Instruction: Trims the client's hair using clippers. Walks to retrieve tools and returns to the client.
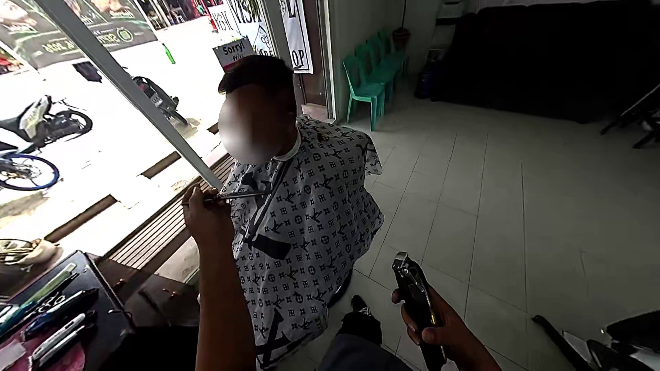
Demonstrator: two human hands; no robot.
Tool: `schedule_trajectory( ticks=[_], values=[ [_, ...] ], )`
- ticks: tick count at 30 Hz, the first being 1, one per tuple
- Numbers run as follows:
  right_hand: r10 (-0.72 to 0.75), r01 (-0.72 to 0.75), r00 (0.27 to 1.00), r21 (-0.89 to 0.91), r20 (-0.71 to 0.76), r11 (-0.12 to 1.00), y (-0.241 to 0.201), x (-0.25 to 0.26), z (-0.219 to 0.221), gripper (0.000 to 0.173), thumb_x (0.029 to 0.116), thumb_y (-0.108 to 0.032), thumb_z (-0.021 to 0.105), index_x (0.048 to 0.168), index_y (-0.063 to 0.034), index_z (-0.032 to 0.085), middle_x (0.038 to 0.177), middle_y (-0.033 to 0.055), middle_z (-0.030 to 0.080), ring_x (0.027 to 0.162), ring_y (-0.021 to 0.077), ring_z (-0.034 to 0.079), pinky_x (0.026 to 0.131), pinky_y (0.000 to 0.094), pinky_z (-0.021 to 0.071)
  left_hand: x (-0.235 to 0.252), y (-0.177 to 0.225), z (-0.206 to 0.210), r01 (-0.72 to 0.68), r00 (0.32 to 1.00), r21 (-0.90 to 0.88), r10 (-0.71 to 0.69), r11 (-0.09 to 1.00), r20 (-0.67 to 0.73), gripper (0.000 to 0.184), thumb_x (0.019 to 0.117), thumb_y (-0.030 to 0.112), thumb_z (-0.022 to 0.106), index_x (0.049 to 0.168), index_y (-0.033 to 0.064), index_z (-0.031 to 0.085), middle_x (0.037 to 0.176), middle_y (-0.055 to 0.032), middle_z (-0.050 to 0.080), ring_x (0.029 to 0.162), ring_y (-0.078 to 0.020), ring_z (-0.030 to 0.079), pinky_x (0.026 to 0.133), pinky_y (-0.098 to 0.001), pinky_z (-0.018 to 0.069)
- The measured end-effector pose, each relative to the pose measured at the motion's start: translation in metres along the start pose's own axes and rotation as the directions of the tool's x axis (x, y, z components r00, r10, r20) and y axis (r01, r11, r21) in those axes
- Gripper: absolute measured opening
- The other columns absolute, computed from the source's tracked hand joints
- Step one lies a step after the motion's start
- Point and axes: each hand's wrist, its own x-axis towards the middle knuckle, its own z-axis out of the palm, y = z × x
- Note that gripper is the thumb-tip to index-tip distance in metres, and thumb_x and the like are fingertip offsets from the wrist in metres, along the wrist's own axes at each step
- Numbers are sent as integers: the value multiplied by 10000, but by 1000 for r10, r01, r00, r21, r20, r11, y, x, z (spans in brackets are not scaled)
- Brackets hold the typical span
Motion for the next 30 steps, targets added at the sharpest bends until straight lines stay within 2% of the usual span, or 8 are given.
schedule_trajectory(
  ticks=[4, 10, 13, 17, 20, 23, 28, 30],
  values=[
    [16, -11, 998, -70, 65, 997, -45, 55, -48, 788, 844, -245, 842, 1489, -266, 389, 1276, 65, 633, 743, 102, 654, 646, 250, 574, 34, -20, 71, -32, 999, -122, 37, 992, 38, 131, 1121, 316, 398, 1152, 216, 478, 854, 78, 611, 710, -37, 616, 680, -207, 549],
    [-9, 27, 991, -142, 131, 989, -91, 146, -98, 670, 880, -291, 812, 1432, -234, 438, 1200, 83, 669, 810, 184, 707, 713, 319, 618, 79, -35, 152, -158, 986, -96, 163, 983, 46, 151, 1113, 266, 447, 1106, 129, 510, 867, 20, 659, 741, -78, 669, 704, -248, 593],
    [53, -18, 991, -266, 125, 964, -102, 205, -111, 636, 867, -391, 816, 1360, -217, 454, 1047, 25, 687, 687, 112, 671, 600, 261, 599, 95, -34, 177, -180, 983, -40, 182, 983, 35, 175, 1112, 281, 454, 1096, 122, 526, 879, 7, 696, 726, -84, 691, 673, -236, 600],
    [145, -78, 945, -230, 294, 970, -103, 279, -131, 624, 925, -502, 719, 1363, -175, 419, 1042, 27, 704, 606, 87, 640, 528, 241, 570, 105, -44, 190, -192, 980, 65, 195, 979, -41, 186, 1089, 281, 520, 1157, 107, 521, 944, -17, 709, 773, -109, 711, 690, -249, 608],
    [198, -136, 873, -169, 445, 976, -108, 333, -143, 636, 933, -548, 682, 1368, -169, 413, 1075, 41, 722, 589, 77, 633, 517, 231, 551, 94, -59, 186, -234, 968, 166, 245, 958, -51, 126, 1100, 252, 471, 1062, 150, 534, 737, 55, 602, 614, -58, 594, 579, -211, 529],
    [302, -183, 819, -276, 488, 944, -123, 385, -149, 700, 895, -527, 740, 1344, -108, 405, 1030, 13, 722, 600, 66, 632, 516, 226, 550, 51, -79, 186, -234, 971, 329, 206, 915, 118, 261, 1097, 257, 380, 1078, 178, 628, 589, 141, 475, 486, 23, 443, 488, -148, 416],
    [506, -245, 695, -494, 510, 834, -134, 447, -154, 696, 828, -364, 779, 1360, -32, 477, 1071, 26, 698, 839, 142, 724, 715, 344, 646, -4, -114, 205, -166, 983, 719, 54, 675, 176, 259, 995, 281, 621, 1182, 131, 721, 607, 126, 496, 488, 28, 418, 476, -156, 384],
    [522, -62, 673, -663, 525, 746, -139, 461, -148, 730, 835, -335, 804, 1400, -39, 448, 1152, 50, 668, 908, 92, 697, 766, 279, 615, -10, -122, 214, -158, 987, 773, 77, 614, 141, 285, 963, 306, 675, 1170, 120, 737, 597, 139, 489, 495, 46, 412, 484, -148, 375]
  ],
)
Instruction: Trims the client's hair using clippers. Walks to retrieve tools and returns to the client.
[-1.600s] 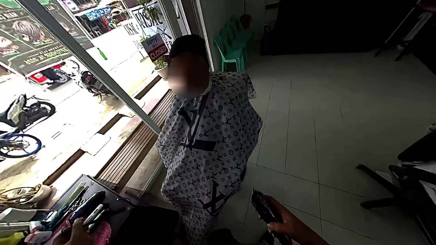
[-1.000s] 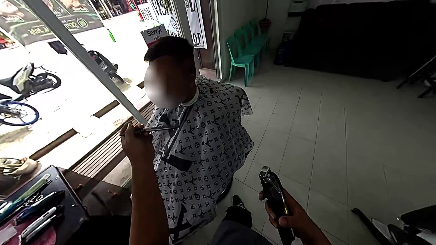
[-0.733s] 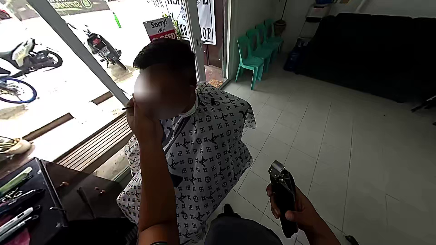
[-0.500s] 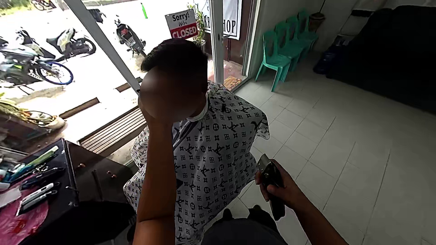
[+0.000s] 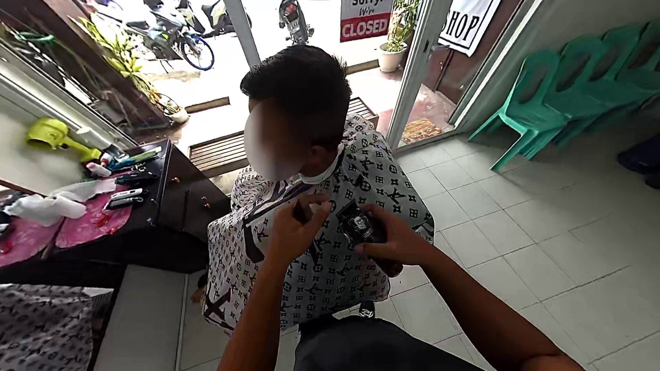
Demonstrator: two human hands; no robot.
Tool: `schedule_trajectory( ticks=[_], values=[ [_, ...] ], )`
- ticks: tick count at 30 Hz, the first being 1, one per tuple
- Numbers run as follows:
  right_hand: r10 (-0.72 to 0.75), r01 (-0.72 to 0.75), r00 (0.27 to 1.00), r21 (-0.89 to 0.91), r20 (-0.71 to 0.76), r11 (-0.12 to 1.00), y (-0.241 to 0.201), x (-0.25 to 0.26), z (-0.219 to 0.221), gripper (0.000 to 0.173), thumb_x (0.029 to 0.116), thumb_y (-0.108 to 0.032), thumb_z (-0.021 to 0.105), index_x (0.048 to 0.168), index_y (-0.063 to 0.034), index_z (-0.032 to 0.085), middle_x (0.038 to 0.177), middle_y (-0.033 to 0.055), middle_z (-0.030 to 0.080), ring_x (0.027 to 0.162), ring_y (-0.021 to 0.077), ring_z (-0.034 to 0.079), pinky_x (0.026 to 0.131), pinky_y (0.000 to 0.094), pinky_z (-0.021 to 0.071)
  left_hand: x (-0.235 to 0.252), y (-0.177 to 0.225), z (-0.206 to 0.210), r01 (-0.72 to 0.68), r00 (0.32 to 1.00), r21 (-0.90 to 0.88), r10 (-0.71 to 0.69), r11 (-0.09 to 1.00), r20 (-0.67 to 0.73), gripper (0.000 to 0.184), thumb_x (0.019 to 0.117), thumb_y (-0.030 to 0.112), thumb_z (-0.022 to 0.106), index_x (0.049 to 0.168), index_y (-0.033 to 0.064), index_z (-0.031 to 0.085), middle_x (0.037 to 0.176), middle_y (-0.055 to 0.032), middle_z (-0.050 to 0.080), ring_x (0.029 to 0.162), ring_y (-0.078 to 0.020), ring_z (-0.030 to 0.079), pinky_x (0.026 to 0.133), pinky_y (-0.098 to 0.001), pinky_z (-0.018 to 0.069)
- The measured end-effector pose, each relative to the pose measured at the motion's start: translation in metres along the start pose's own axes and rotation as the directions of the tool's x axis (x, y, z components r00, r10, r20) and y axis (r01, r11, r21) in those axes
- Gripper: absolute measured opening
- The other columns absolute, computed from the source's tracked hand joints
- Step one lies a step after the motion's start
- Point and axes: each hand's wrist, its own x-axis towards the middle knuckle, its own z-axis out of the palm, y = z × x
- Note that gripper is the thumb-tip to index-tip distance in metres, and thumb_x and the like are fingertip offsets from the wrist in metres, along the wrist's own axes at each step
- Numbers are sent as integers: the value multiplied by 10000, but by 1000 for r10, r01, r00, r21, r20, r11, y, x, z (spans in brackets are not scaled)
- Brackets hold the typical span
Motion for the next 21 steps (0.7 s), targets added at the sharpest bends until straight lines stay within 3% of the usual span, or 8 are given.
schedule_trajectory(
  ticks=[2, 4, 7, 10, 13, 15, 17, 21],
  values=[
    [31, -38, 999, -310, -29, 950, -12, 7, 1, 737, 835, -374, 804, 1420, -72, 472, 1148, 78, 663, 951, 113, 661, 836, 312, 567, -1, 5, 9, -8, 1000, 69, 9, 998, -11, 304, 945, 346, 716, 1153, 128, 754, 593, 141, 490, 493, 55, 404, 479, -140, 361],
    [15, -33, 999, -448, -42, 894, -18, 14, 3, 723, 852, -388, 787, 1437, -84, 488, 1140, 117, 680, 988, 190, 667, 874, 408, 556, 3, 6, 13, -48, 999, 147, 49, 988, -8, 308, 943, 370, 720, 1144, 140, 763, 588, 136, 490, 490, 54, 397, 477, -143, 352],
    [-8, -6, 1000, -476, -27, 879, -25, 23, 5, 754, 876, -383, 772, 1498, -112, 446, 1172, 131, 680, 1029, 219, 668, 902, 439, 549, 10, 2, 10, -105, 993, 185, 112, 977, -30, 251, 968, 328, 687, 1100, 136, 778, 596, 123, 506, 494, 45, 409, 482, -145, 363],
    [-19, 6, 1000, -452, -25, 892, -31, 35, 6, 786, 871, -393, 783, 1531, -162, 424, 1145, 113, 687, 974, 194, 673, 862, 421, 559, 18, -3, 2, -179, 979, 138, 190, 974, -70, 202, 997, 258, 662, 1080, 114, 777, 640, 110, 574, 519, 53, 445, 501, -135, 392],
    [-38, 11, 996, -314, -81, 949, -34, 47, 4, 787, 851, -370, 811, 1502, -128, 443, 1099, 100, 681, 893, 151, 674, 794, 368, 579, 26, -16, -5, -212, 965, 118, 227, 970, -134, 198, 1017, 246, 640, 1017, 85, 756, 672, 105, 590, 541, 68, 455, 516, -120, 400],
    [-27, 13, 990, -102, -142, 995, -34, 57, 2, 770, 845, -277, 818, 1486, -100, 430, 1088, 101, 683, 837, 157, 700, 731, 341, 619, 29, -25, -8, -134, 979, 75, 143, 988, -142, 188, 1025, 243, 625, 1009, 99, 744, 696, 113, 592, 548, 68, 463, 520, -121, 401],
    [15, 8, 983, 129, -181, 992, -38, 65, 5, 732, 874, -213, 795, 1488, -113, 410, 1116, 107, 678, 820, 193, 719, 686, 351, 642, 30, -38, -9, -15, 996, -46, 11, 999, -86, 195, 1044, 226, 589, 1117, 118, 734, 772, 96, 650, 566, 43, 492, 540, -143, 424],
    [80, -2, 986, 461, -148, 887, -47, 84, 16, 532, 943, -174, 620, 1433, -106, 423, 1110, 130, 663, 872, 256, 719, 700, 418, 640, 38, -61, 5, 84, 996, -374, -92, 923, -3, 287, 1081, 147, 462, 1298, 106, 645, 676, 69, 533, 545, -15, 483, 526, -171, 434]
  ],
)
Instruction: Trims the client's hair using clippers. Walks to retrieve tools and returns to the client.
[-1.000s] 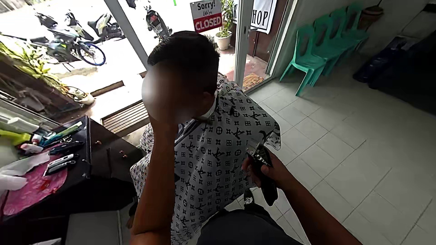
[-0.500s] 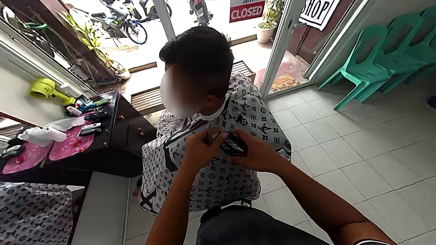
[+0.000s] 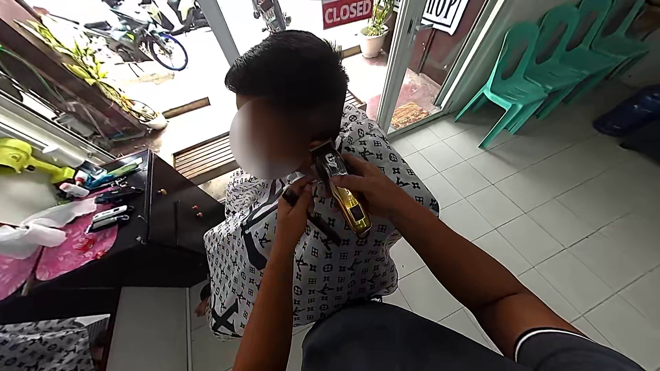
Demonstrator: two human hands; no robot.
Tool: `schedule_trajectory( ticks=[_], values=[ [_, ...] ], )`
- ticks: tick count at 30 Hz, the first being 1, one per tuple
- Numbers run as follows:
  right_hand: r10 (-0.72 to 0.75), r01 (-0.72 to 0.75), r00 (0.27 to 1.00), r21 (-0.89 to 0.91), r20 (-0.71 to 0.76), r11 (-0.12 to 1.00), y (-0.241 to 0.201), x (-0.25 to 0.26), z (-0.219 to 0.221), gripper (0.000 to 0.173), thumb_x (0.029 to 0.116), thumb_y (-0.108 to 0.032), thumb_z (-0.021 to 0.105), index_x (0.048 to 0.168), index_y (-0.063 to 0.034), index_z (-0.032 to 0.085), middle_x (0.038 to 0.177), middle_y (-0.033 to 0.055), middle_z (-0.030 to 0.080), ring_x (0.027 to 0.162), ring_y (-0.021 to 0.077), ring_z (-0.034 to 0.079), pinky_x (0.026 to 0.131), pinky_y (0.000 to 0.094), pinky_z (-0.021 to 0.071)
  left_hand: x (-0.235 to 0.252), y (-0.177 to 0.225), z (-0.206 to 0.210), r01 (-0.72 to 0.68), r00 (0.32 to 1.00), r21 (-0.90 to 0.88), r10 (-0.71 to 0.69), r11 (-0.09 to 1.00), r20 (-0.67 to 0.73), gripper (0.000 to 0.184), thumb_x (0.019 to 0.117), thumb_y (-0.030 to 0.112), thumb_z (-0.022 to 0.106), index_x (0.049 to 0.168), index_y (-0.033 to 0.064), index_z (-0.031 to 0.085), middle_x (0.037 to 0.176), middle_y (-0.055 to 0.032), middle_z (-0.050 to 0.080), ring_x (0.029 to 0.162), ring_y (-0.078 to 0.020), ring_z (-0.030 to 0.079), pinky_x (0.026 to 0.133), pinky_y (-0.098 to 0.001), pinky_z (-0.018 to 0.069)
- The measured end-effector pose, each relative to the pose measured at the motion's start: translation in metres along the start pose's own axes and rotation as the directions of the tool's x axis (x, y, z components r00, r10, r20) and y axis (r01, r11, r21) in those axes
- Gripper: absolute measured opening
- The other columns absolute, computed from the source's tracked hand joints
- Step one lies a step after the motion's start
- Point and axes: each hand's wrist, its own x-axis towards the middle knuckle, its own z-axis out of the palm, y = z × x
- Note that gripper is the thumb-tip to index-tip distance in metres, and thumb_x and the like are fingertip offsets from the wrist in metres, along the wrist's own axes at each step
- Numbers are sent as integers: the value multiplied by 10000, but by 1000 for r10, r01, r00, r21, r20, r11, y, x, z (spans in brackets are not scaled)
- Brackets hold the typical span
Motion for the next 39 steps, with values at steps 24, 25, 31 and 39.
schedule_trajectory(
  ticks=[24, 25, 31, 39],
  values=[
    [-34, 30, 993, -39, -109, 999, -3, 30, 34, 476, 961, -91, 676, 1386, -23, 472, 1122, 123, 667, 944, 196, 702, 807, 355, 618, 30, -30, 4, -103, 990, -414, 135, 905, 49, 253, 1055, 202, 497, 1291, 246, 577, 1027, 127, 706, 875, 5, 673, 788, -212, 579],
    [-46, 41, 993, -43, -107, 998, -3, 30, 34, 483, 956, -90, 678, 1387, -20, 471, 1122, 122, 665, 947, 198, 701, 811, 355, 619, 30, -31, 4, -103, 989, -409, 136, 907, 50, 230, 1059, 202, 490, 1268, 248, 575, 1019, 133, 702, 874, 10, 668, 786, -210, 575],
    [-67, 63, 993, -39, -102, 997, -2, 31, 33, 473, 959, -75, 673, 1383, -15, 473, 1145, 132, 659, 964, 210, 702, 824, 368, 621, 31, -29, 5, -123, 987, -418, 156, 900, 46, 370, 1031, 65, 427, 1385, 147, 496, 1099, 94, 689, 961, -20, 671, 880, -254, 575],
    [-74, 70, 992, -47, -101, 996, -4, 31, 36, 479, 964, -60, 661, 1394, -10, 458, 1177, 143, 649, 994, 227, 704, 847, 383, 622, 31, -26, 5, -116, 988, -419, 147, 901, 43, 297, 1034, 74, 431, 1292, 170, 541, 1030, 109, 700, 914, -11, 676, 839, -237, 580]
  ],
)
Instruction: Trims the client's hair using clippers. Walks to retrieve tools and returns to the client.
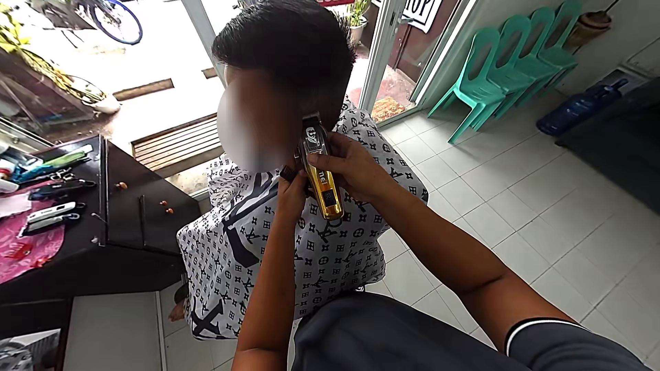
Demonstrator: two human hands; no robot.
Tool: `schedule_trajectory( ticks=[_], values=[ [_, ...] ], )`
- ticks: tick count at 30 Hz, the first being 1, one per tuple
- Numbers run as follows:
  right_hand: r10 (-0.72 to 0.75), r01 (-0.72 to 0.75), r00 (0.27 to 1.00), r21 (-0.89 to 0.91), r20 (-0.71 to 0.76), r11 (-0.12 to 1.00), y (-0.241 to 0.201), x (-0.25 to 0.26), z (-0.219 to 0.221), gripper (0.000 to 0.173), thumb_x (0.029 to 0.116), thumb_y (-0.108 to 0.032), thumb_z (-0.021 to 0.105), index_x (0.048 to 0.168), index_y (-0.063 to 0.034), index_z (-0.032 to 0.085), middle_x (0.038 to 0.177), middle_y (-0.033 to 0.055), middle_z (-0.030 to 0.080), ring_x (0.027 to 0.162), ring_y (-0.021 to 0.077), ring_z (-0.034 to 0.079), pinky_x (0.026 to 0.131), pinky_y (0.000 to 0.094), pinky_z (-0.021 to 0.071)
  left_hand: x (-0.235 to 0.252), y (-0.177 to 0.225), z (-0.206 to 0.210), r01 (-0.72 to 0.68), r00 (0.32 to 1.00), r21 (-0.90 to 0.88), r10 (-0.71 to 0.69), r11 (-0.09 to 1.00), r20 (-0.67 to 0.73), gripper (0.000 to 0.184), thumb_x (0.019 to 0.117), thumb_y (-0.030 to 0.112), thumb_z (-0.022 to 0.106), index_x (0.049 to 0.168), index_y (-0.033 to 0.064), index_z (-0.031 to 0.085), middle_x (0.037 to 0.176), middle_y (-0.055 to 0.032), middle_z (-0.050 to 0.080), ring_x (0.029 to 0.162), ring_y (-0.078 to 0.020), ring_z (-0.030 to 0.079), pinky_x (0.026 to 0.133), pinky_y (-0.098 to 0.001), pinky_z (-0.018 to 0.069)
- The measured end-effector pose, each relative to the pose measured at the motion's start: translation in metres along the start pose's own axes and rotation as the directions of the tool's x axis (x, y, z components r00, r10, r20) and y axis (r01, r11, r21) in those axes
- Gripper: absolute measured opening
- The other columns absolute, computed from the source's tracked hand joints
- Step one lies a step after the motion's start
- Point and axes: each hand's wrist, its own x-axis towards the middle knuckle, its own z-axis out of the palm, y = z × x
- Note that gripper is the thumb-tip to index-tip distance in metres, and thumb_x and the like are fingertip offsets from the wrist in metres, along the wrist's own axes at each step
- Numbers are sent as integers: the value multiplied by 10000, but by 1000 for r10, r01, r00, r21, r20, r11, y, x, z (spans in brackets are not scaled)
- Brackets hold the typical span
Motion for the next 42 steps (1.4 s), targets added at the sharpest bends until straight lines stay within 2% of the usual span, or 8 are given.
schedule_trajectory(
  ticks=[3, 19, 22, 25, 28, 32, 39, 42],
  values=[
    [28, -28, 1000, -10, -3, 1000, -1, 0, 1, 466, 966, -79, 658, 1383, -3, 465, 1145, 145, 665, 958, 240, 716, 809, 397, 632, 0, 1, 0, -8, 1000, 3, 8, 1000, -5, 239, 1035, 93, 459, 1220, 201, 566, 992, 137, 703, 895, 10, 671, 830, -227, 575],
    [-54, 48, 998, -121, -41, 992, 4, 1, 6, 585, 928, -120, 731, 1421, 4, 441, 1175, 125, 658, 1011, 178, 696, 869, 336, 608, -2, 3, 2, 53, 997, -19, -54, 998, -51, 287, 1029, 30, 394, 1196, 193, 561, 970, 129, 710, 875, 12, 681, 813, -219, 587],
    [-24, 20, 999, -96, -49, 995, 3, 0, 8, 506, 937, -110, 720, 1367, -2, 476, 1116, 109, 664, 949, 161, 698, 821, 322, 611, -2, 2, 2, 55, 996, -13, -56, 998, -67, 272, 1017, 12, 391, 1138, 183, 565, 922, 125, 701, 835, 13, 673, 779, -212, 580],
    [-65, 60, 997, -130, -41, 990, 5, 2, 8, 614, 924, -129, 735, 1439, 1, 429, 1174, 132, 657, 1011, 185, 696, 870, 342, 609, -2, 3, 3, 41, 998, -21, -42, 999, -50, 273, 1031, 27, 399, 1175, 190, 563, 966, 133, 701, 876, 15, 676, 815, -215, 583],
    [-14, 11, 999, -76, -41, 997, 2, 1, 11, 498, 947, -106, 703, 1373, -1, 466, 1122, 124, 662, 954, 193, 706, 825, 368, 623, -3, 4, 4, 86, 991, -20, -88, 996, -100, 266, 1017, 8, 382, 1115, 185, 556, 892, 134, 692, 806, 28, 666, 748, -196, 578],
    [-61, 56, 997, -120, -43, 991, 4, 2, 12, 597, 925, -126, 732, 1424, 19, 438, 1176, 144, 658, 1005, 202, 702, 869, 360, 616, -3, 7, 5, 60, 995, -8, -61, 998, -76, 261, 1039, 26, 391, 1115, 202, 568, 911, 153, 696, 846, 45, 666, 801, -184, 572],
    [-74, 71, 997, -103, -24, 992, 6, 2, 17, 530, 942, -120, 712, 1389, 17, 460, 1157, 130, 667, 1007, 181, 700, 889, 346, 605, -4, 7, 4, 49, 996, -49, -52, 998, -73, 260, 1033, 10, 391, 1091, 207, 551, 906, 169, 682, 868, 63, 654, 829, -169, 558],
    [-9, 7, 999, -55, -33, 998, 4, 1, 20, 421, 957, -104, 690, 1319, -3, 501, 1079, 104, 680, 925, 160, 706, 811, 323, 612, -5, 8, 4, 70, 994, -21, -71, 997, -88, 261, 1022, 2, 369, 1103, 191, 531, 907, 167, 662, 862, 73, 637, 826, -156, 541]
  ],
)
